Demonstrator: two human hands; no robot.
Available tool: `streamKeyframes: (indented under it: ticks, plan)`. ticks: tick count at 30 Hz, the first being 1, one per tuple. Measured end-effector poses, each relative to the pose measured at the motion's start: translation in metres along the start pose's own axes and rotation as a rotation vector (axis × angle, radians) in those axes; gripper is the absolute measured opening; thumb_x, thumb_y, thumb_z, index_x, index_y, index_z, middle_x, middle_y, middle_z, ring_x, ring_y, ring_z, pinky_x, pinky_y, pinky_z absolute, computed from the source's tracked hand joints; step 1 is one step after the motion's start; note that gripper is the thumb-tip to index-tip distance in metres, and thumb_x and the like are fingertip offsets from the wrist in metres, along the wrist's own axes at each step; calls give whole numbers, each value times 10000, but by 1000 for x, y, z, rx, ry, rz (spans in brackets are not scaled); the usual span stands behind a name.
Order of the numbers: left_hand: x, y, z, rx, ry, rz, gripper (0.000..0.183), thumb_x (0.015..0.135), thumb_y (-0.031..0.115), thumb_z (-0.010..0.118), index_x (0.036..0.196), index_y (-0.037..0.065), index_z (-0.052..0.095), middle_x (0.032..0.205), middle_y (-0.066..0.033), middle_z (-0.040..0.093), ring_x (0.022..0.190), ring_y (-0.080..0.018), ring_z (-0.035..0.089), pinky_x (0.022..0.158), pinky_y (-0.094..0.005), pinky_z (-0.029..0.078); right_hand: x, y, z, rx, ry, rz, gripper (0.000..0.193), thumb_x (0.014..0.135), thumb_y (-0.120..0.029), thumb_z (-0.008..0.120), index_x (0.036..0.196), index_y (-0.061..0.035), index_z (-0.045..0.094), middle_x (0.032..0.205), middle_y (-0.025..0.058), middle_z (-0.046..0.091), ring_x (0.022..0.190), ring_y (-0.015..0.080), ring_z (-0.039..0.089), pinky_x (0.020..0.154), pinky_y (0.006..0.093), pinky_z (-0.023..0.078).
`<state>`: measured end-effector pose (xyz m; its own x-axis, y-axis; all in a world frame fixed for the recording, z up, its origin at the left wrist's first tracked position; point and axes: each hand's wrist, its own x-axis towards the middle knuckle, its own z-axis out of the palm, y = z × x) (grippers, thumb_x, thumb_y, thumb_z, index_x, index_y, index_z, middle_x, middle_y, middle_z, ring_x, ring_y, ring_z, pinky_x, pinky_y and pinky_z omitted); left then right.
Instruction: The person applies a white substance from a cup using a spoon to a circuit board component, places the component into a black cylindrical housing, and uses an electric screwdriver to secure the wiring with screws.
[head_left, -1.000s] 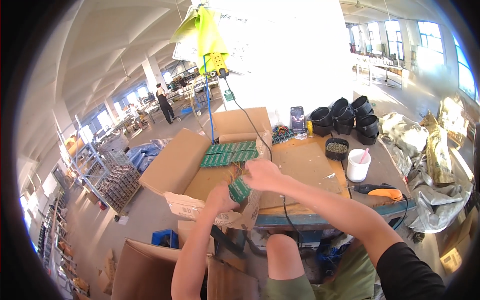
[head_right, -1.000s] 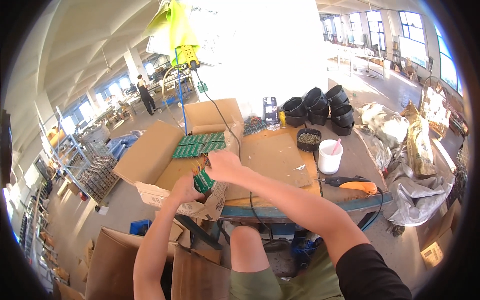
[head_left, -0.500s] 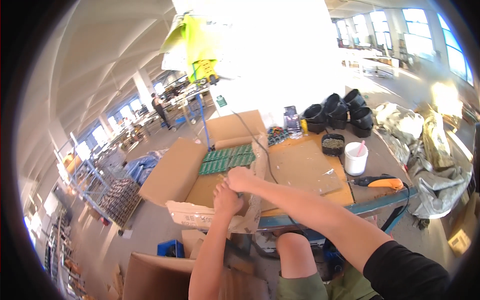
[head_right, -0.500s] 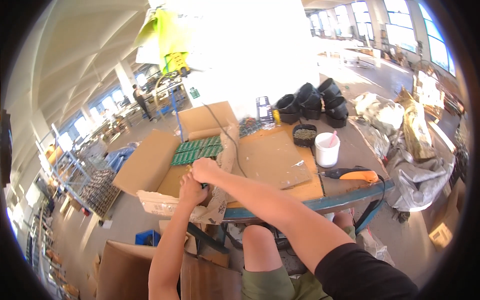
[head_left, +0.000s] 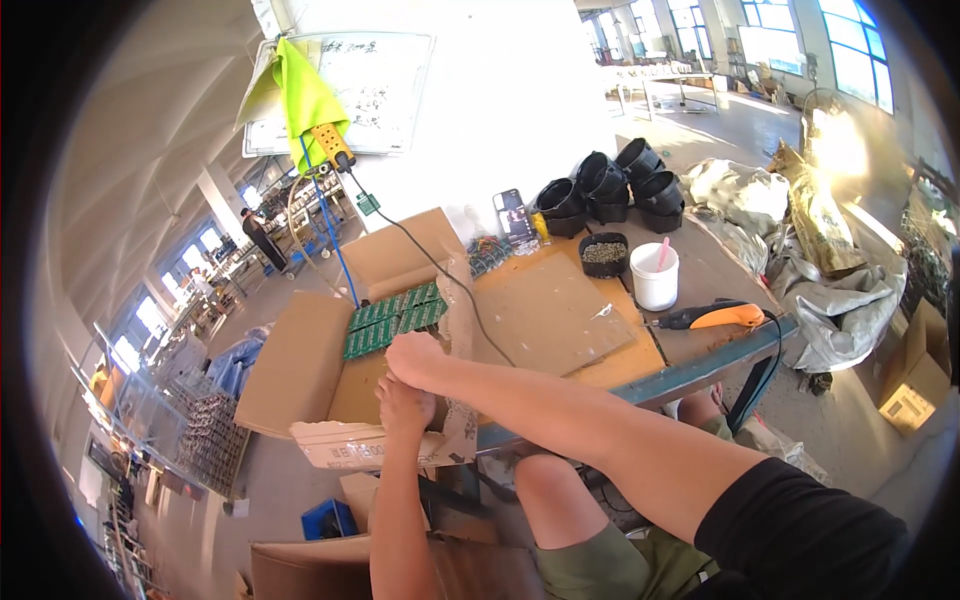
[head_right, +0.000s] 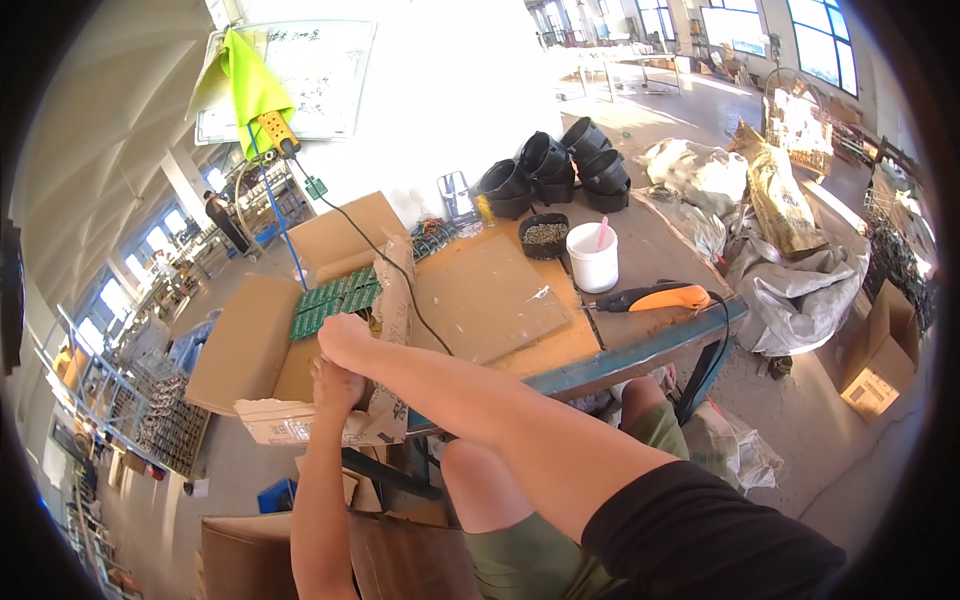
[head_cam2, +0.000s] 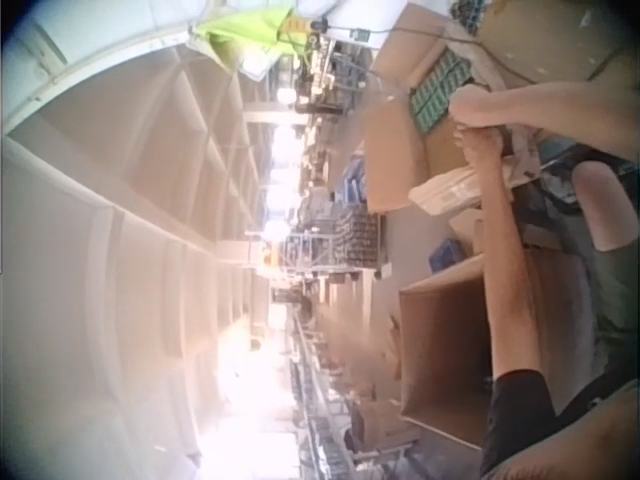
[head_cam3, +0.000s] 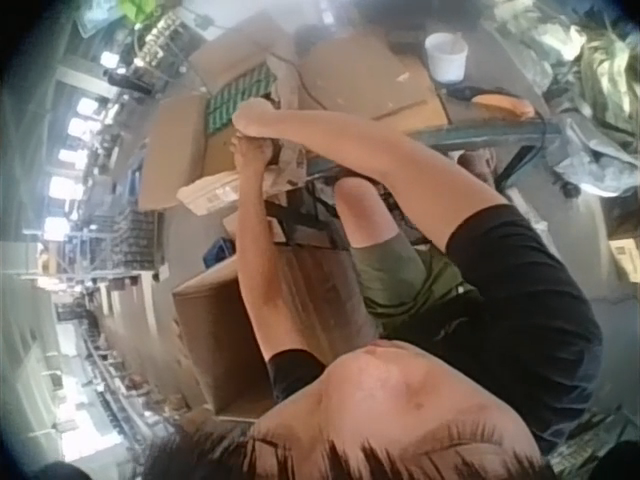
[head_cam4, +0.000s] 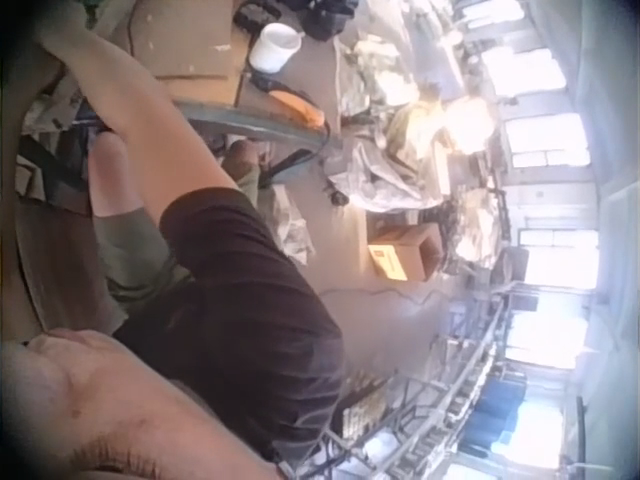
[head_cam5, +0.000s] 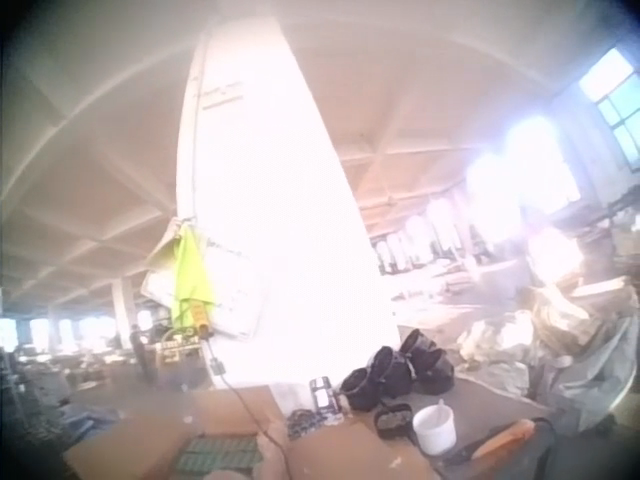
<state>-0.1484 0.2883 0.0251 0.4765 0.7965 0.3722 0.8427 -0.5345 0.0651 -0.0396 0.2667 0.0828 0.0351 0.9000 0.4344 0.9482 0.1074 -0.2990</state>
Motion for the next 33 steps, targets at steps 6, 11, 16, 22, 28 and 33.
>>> streamKeyframes:
  ticks: [6, 11, 16, 22, 28, 33]
  plan:
    - [1, 4, -8, -9, 70, 83, 507, 884, 297, 588, 1237, -60, 516, 1202, -221, 560, 1141, -424, 500, 1023, -475, 401, 3, -4, 0, -29, 89, -27, 177, 799, -183, 633, 798, -68, 767, 822, 117, 727, 808, 295, 726, 680, 408, 586]
    - [-3, 7, -12, -29, 93, 33, 547, 873, 309, 623, 1293, -21, 507, 1204, -221, 561, 1140, -423, 496, 1014, -491, 402, 2, -12, -10, -5, 16, -8, 193, 858, -140, 593, 870, -55, 766, 913, 117, 738, 882, 281, 726, 725, 390, 588]
    - [-4, 6, -9, -27, 142, 20, 538, 856, 314, 647, 1283, 6, 536, 1201, -239, 559, 1130, -427, 498, 1007, -503, 405, -2, -15, -11, -13, 51, 21, 193, 861, -133, 588, 876, -61, 767, 921, 121, 740, 886, 277, 729, 729, 385, 589]
    - [-3, 15, -23, -27, 106, 86, 544, 841, 300, 678, 1285, 17, 542, 1224, -247, 549, 1130, -434, 500, 1006, -506, 414, -3, -13, -10, -18, 98, 35, 189, 862, -137, 595, 878, -65, 768, 911, 102, 742, 886, 265, 731, 719, 377, 591]
    - [0, 19, -20, 31, 146, 97, 572, 851, 323, 669, 1323, 35, 520, 1261, -217, 548, 1146, -401, 506, 999, -493, 416, -3, -9, -10, -15, 136, 49, 183, 860, -141, 600, 869, -71, 770, 921, 95, 739, 867, 250, 729, 702, 367, 590]
    - [7, 9, -18, 43, -14, 30, 815, 796, 473, 718, 1451, 96, 415, 1408, -226, 462, 1292, -419, 432, 1090, -497, 348, -7, -14, -9, 34, 140, 59, 172, 846, -131, 606, 845, -60, 763, 903, 120, 730, 866, 270, 727, 717, 377, 586]
